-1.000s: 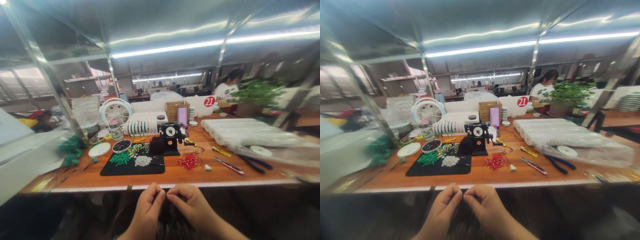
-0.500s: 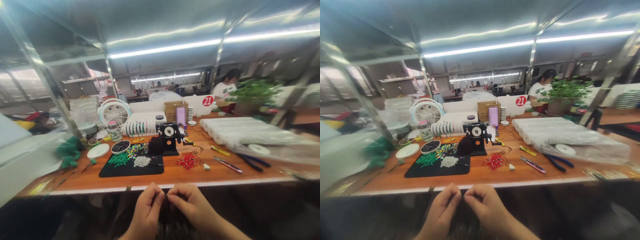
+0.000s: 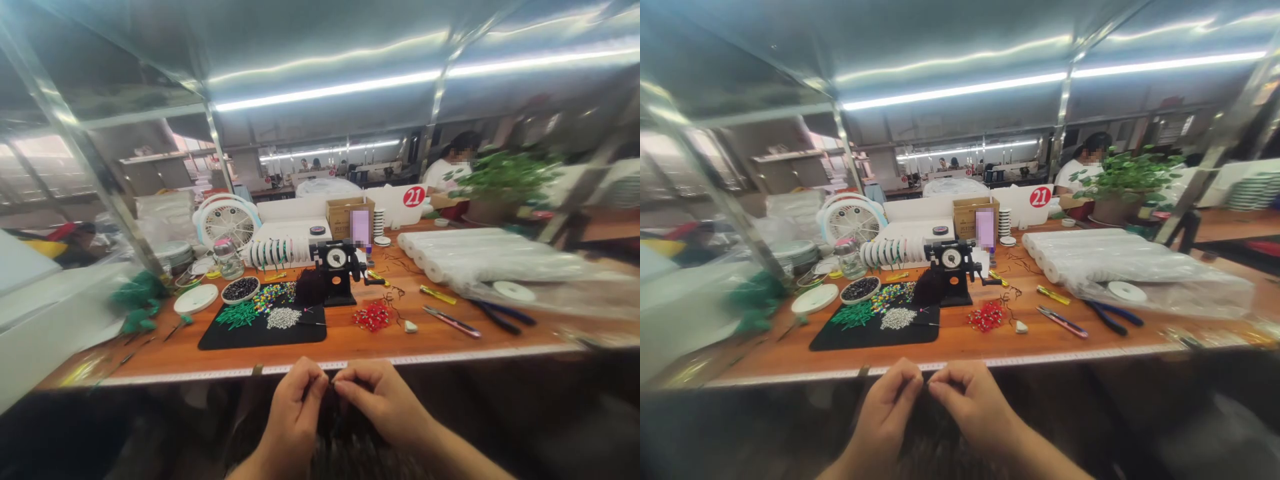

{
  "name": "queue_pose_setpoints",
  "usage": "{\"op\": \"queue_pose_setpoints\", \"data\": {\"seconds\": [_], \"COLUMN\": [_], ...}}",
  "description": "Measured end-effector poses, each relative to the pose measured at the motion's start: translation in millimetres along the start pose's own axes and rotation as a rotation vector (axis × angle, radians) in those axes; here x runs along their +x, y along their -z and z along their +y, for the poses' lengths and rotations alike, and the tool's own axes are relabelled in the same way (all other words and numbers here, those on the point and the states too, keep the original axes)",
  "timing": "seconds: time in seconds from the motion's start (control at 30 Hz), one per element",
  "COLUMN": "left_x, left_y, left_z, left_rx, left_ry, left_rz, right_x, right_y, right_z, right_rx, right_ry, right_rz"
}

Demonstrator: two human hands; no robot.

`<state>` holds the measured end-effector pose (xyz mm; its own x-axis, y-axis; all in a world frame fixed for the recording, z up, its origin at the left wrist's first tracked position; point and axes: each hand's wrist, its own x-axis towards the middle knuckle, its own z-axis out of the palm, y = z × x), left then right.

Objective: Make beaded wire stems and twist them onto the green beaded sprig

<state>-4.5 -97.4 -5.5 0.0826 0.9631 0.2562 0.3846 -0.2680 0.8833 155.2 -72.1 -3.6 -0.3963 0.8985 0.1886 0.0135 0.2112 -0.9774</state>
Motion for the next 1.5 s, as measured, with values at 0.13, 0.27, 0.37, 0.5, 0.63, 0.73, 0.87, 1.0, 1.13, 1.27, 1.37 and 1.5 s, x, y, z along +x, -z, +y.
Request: {"op": "queue_pose_setpoints", "data": {"seconds": [0.13, 0.27, 0.37, 0.5, 0.63, 0.73, 0.87, 1.0, 1.13, 1.27, 1.37, 1.5], "left_x": [-1, -2, -2, -1, -1, -2, -3, -2, 0, 2, 4, 5], "left_y": [0.0, 0.4, 0.4, 0.6, 1.3, 1.5, 1.3, 1.3, 1.1, 1.4, 2.5, 3.7], "left_z": [-1, -1, 0, 2, 2, 0, -3, -5, -7, -8, -6, -6], "left_rx": [0.0, 0.018, 0.023, -0.022, -0.053, -0.026, 0.027, 0.067, 0.105, 0.132, 0.157, 0.172], "left_ry": [-0.005, -0.003, 0.0, 0.027, 0.061, 0.033, -0.043, -0.134, -0.206, -0.228, -0.225, -0.219], "left_rz": [-0.003, 0.007, 0.007, 0.008, 0.004, -0.002, 0.007, 0.02, 0.022, 0.022, 0.019, 0.018], "right_x": [0, 1, 2, 0, -2, -2, 0, 1, 1, 3, 4, 6], "right_y": [-1, -3, -4, -3, 0, 0, 0, 1, 2, 1, 0, -3], "right_z": [1, 3, 4, 3, 1, 0, 0, 1, 1, 1, 2, 5], "right_rx": [-0.029, -0.005, 0.002, -0.06, -0.12, -0.124, -0.052, 0.046, 0.076, 0.045, 0.044, 0.073], "right_ry": [-0.015, -0.023, -0.03, 0.001, 0.017, 0.007, -0.03, -0.067, -0.065, -0.059, -0.068, -0.073], "right_rz": [0.018, 0.019, 0.025, 0.007, -0.001, 0.008, 0.005, -0.001, -0.01, -0.006, 0.03, 0.055]}}
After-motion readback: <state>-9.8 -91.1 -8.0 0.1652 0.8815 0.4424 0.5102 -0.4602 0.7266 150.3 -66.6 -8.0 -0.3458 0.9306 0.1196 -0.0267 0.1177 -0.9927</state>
